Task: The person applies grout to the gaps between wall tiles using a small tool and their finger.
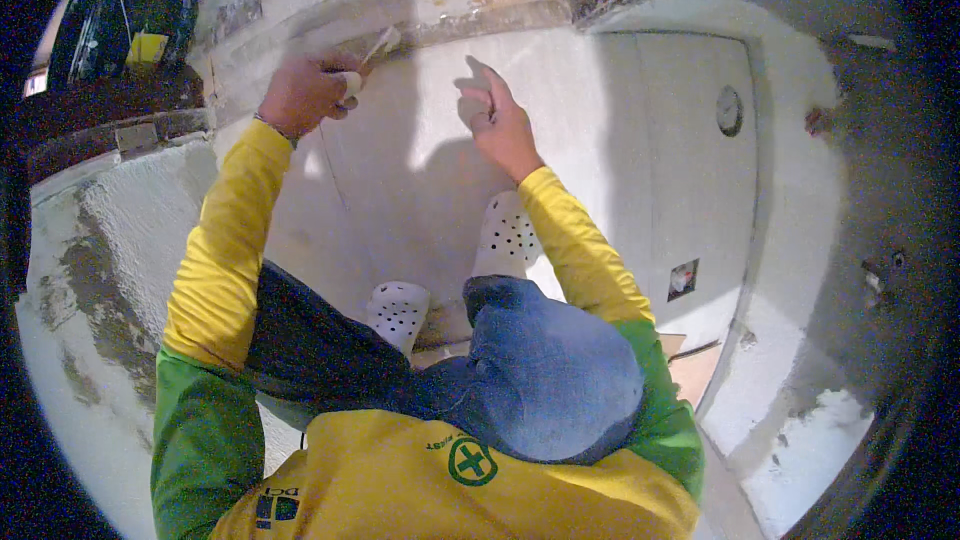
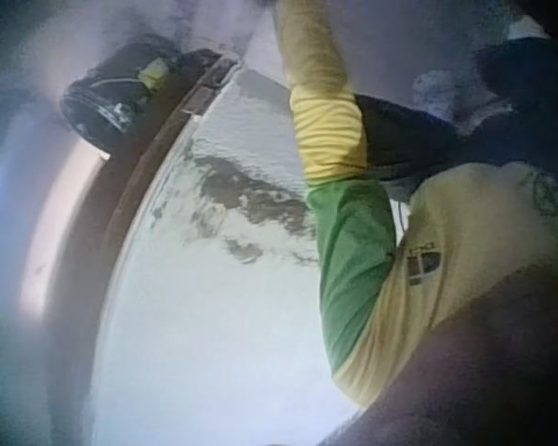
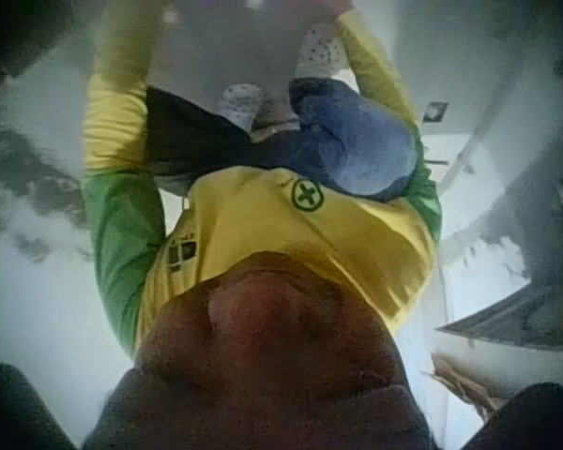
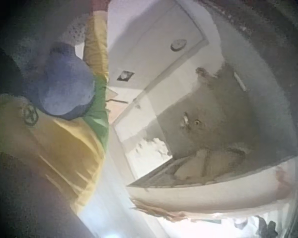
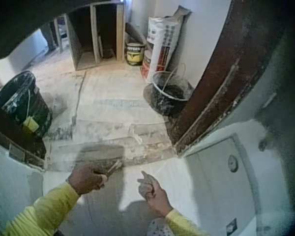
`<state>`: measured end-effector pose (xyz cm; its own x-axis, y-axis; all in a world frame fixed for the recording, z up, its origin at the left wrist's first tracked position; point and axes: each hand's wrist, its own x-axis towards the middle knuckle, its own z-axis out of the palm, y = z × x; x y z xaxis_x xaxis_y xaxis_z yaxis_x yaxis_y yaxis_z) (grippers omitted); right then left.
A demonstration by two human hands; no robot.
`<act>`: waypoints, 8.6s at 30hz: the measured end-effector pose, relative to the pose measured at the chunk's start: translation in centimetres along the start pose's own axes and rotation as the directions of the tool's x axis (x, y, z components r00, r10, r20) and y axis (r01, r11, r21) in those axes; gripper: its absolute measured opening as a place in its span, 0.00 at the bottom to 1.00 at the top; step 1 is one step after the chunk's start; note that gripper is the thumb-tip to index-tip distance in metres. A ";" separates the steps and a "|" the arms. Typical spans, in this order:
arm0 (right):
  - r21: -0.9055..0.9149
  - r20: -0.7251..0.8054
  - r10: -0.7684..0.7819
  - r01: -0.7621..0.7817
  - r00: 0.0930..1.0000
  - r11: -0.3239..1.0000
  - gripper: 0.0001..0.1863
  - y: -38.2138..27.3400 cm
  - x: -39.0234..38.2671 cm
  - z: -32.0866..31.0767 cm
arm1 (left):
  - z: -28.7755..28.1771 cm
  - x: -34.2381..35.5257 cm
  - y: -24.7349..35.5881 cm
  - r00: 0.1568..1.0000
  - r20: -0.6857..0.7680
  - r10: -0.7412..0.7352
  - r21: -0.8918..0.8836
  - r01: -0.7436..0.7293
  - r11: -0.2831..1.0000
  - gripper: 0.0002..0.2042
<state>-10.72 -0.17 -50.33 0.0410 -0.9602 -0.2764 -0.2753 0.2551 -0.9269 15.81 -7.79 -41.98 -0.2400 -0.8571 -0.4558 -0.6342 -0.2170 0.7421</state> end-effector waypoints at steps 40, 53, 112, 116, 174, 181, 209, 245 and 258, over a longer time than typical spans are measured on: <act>-0.534 0.134 -0.011 0.082 0.991 0.842 0.41 2.3 0.0 0.2 | -1.4 -1.0 2.5 0.994 -0.018 -0.110 -0.299 0.100 0.949 0.14; -0.652 0.223 -0.239 0.327 0.945 0.684 0.41 4.8 -2.4 3.5 | -1.5 -1.0 2.6 0.991 -0.049 -0.126 -0.257 0.110 0.960 0.13; -0.479 -0.537 -0.370 0.087 0.758 0.874 0.26 -24.6 -17.4 -24.6 | 21.5 -7.3 28.3 0.876 -0.073 0.477 -0.503 -0.445 0.741 0.09; -0.296 -0.729 -0.359 0.204 0.583 0.933 0.28 -22.2 -19.6 -22.8 | 19.6 -8.1 28.9 0.871 0.019 0.491 -0.392 -0.445 0.805 0.10; -0.009 0.089 -0.600 0.603 0.795 0.798 0.36 -21.6 -13.4 0.6 | 0.3 -25.5 13.5 0.743 -0.516 0.427 0.473 -0.168 0.865 0.10; 0.568 0.135 -0.343 0.211 0.930 0.795 0.32 -20.5 -13.2 1.3 | -3.2 -28.2 11.7 0.719 -0.663 0.211 0.222 -0.081 0.972 0.11; 0.001 0.013 0.024 -0.024 1.000 1.000 0.30 7.0 -10.7 12.0 | 8.5 -40.7 14.2 0.891 -0.064 0.450 -0.810 -0.309 0.498 0.20; -0.602 0.207 0.075 0.067 0.975 0.796 0.39 1.7 -11.2 15.9 | 8.4 -40.1 14.1 0.913 -0.120 0.389 -0.761 -0.337 0.555 0.16; -0.489 -0.007 0.000 -0.003 1.000 0.872 0.37 3.7 -10.6 13.5 | 7.9 -39.8 14.0 0.914 -0.070 0.399 -0.776 -0.301 0.555 0.16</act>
<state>0.78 12.45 -54.23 0.0344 -0.9609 -0.2747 -0.7103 0.1698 -0.6831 10.70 26.99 -17.37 -0.4211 -0.9029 -0.0862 0.2905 -0.2243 0.9302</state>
